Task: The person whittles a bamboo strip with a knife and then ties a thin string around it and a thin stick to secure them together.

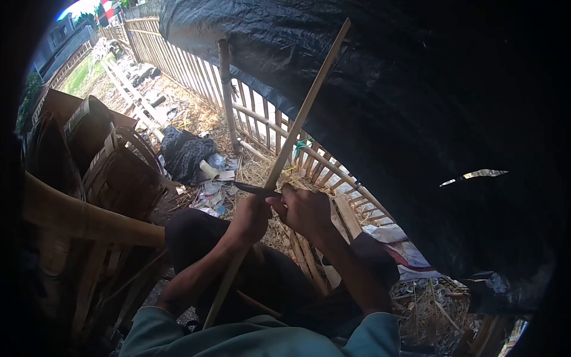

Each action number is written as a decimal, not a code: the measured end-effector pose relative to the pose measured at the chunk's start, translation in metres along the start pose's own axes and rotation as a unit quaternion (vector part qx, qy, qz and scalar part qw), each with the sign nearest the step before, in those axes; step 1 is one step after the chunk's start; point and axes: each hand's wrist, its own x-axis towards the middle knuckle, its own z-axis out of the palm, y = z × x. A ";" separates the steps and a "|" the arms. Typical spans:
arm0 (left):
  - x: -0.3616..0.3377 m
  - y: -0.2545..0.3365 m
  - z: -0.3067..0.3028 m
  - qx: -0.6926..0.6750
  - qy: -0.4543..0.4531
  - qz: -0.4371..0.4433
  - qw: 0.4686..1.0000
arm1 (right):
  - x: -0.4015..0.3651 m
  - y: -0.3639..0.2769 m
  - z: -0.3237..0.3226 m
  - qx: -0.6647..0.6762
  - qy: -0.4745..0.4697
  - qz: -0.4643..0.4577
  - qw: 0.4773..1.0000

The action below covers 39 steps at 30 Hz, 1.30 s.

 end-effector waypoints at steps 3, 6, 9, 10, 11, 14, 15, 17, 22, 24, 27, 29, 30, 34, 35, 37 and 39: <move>0.000 -0.002 0.003 0.003 0.017 -0.011 1.000 | 0.005 0.002 0.002 -0.072 0.038 0.029 0.996; -0.015 0.012 0.009 -0.015 -0.008 -0.070 0.997 | 0.030 0.044 -0.021 -0.091 0.088 0.146 0.981; -0.012 0.009 0.010 -0.039 -0.027 -0.052 0.998 | 0.029 0.064 -0.029 -0.021 0.081 0.114 0.990; -0.009 0.011 0.006 -0.038 -0.031 -0.061 0.997 | 0.025 0.064 -0.025 -0.013 0.083 0.112 0.990; -0.007 0.012 0.003 -0.036 -0.035 -0.071 0.996 | 0.021 0.064 -0.020 -0.004 0.084 0.110 0.990; -0.004 -0.004 0.006 -0.116 -0.067 -0.090 0.987 | 0.015 0.046 -0.015 0.039 0.095 0.079 0.992; -0.004 -0.003 0.006 -0.145 -0.081 -0.103 0.981 | 0.014 0.040 -0.019 0.048 0.070 0.080 0.993; -0.004 0.002 0.006 -0.206 -0.105 -0.129 0.964 | 0.012 0.029 -0.027 0.064 0.015 0.078 0.995; -0.003 0.007 -0.002 -0.256 -0.097 -0.113 0.955 | 0.003 0.009 -0.021 0.085 -0.021 0.002 0.996; -0.002 0.005 -0.002 -0.184 -0.058 -0.068 0.979 | 0.001 0.004 -0.013 0.057 -0.024 -0.017 0.998; -0.002 0.009 -0.004 -0.012 -0.036 -0.035 0.999 | 0.000 -0.001 -0.008 0.059 -0.028 0.002 0.998; -0.002 0.017 -0.005 0.013 -0.031 -0.036 0.999 | 0.000 -0.002 -0.005 0.040 -0.019 -0.003 0.999; -0.003 0.016 -0.005 0.010 -0.017 -0.028 0.999 | 0.001 -0.002 -0.002 0.028 -0.011 -0.005 1.000; -0.006 0.007 0.000 0.039 0.030 0.036 0.998 | 0.003 -0.005 0.008 -0.018 -0.013 0.015 1.000; -0.003 0.004 0.000 0.059 0.043 0.064 0.995 | 0.004 -0.003 0.011 -0.006 0.010 0.007 1.000; -0.010 0.012 0.004 0.043 0.020 -0.036 0.998 | 0.019 0.011 0.002 -0.033 0.030 0.082 0.996; -0.014 0.011 0.010 0.035 0.015 -0.054 0.998 | 0.031 0.026 -0.011 -0.037 0.034 0.105 0.993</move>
